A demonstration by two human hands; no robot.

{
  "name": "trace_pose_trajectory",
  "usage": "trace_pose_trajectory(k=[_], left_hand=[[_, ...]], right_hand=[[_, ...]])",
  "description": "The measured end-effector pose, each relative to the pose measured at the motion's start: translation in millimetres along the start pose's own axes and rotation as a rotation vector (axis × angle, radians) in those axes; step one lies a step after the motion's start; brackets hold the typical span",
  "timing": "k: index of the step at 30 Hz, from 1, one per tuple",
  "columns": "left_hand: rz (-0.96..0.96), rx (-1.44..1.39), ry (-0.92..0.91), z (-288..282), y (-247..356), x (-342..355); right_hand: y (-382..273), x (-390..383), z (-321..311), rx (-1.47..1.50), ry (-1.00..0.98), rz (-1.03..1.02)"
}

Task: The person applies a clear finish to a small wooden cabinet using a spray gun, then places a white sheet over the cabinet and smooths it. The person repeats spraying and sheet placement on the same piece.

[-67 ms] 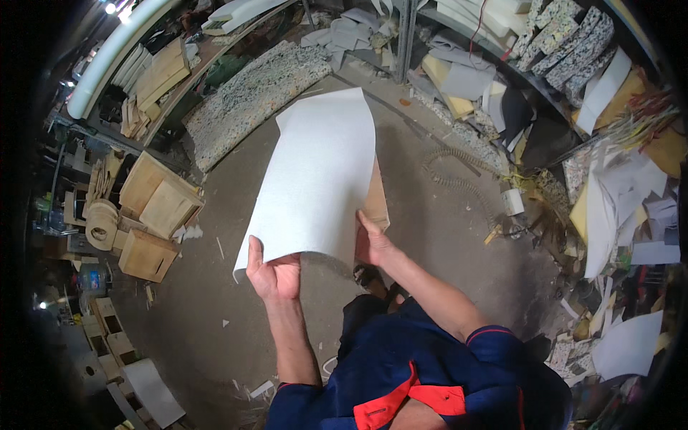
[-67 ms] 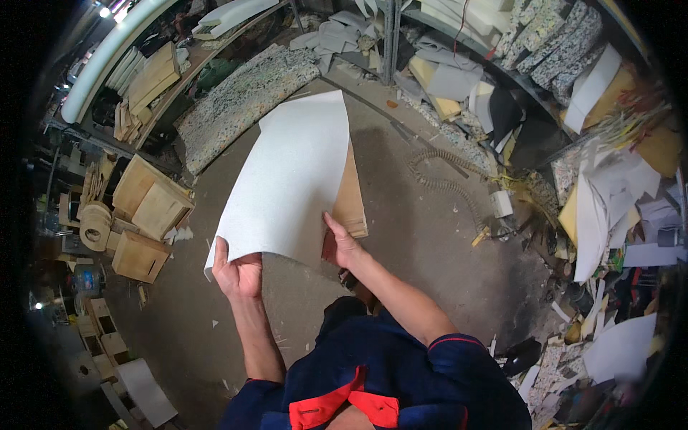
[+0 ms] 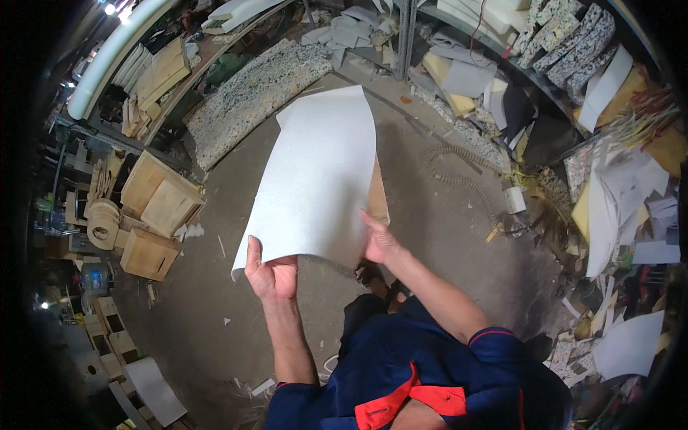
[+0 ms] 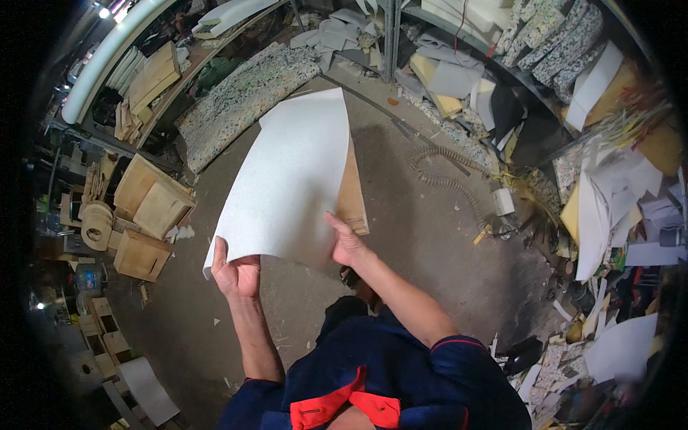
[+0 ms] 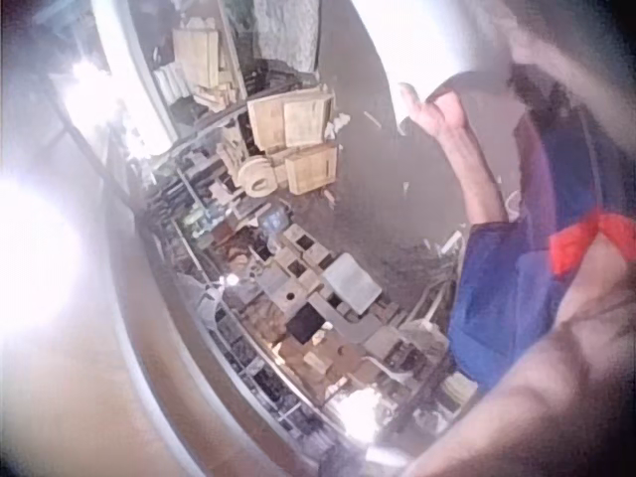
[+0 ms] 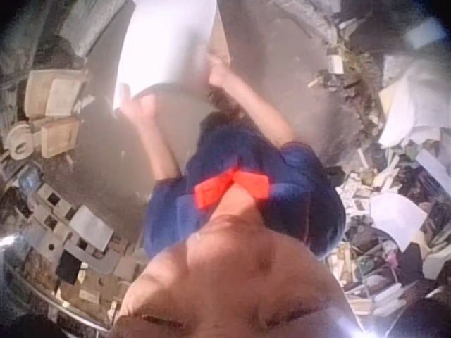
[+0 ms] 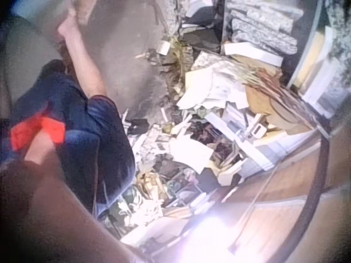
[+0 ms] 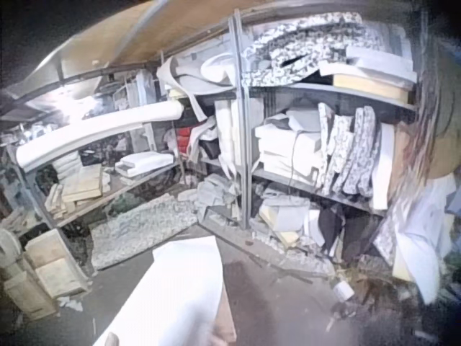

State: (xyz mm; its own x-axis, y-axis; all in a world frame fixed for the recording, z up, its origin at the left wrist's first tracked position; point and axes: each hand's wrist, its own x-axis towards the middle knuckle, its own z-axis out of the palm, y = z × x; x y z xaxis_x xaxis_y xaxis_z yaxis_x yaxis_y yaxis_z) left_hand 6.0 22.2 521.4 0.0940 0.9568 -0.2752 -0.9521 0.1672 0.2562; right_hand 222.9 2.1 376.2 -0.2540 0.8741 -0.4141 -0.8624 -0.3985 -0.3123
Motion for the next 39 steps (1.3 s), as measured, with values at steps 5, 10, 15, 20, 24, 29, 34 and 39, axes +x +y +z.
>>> trace_pose_trajectory(k=[5, 10, 15, 20, 24, 29, 34, 39], left_hand=[[0.179, 0.755, 0.191, -48, 12, 2], [0.076, 0.940, 0.234, -127, 17, -28], [-0.095, 0.598, 0.399, -199, 4, -41], [-0.278, 0.804, 0.388, -241, 11, -39], [-0.391, 0.914, 0.464, -267, 18, -44], [-0.509, 1.043, 0.490, -288, 26, -44], [-0.479, 1.151, 0.565, -294, 25, -43], [-0.552, 1.161, 0.517, -301, 18, -40]], right_hand=[[-51, -48, -5, -0.374, 0.073, -0.065], [-36, -61, -35, -0.836, 0.221, -0.031], [1, -66, -70, -0.858, 0.385, -0.088], [24, -63, -95, -0.884, 0.546, -0.092], [48, -60, -108, -0.964, 0.627, -0.120], [68, -64, -122, -1.085, 0.731, -0.207], [77, -60, -137, -1.015, 0.716, -0.285], [79, -63, -160, -1.040, 0.712, -0.189]])
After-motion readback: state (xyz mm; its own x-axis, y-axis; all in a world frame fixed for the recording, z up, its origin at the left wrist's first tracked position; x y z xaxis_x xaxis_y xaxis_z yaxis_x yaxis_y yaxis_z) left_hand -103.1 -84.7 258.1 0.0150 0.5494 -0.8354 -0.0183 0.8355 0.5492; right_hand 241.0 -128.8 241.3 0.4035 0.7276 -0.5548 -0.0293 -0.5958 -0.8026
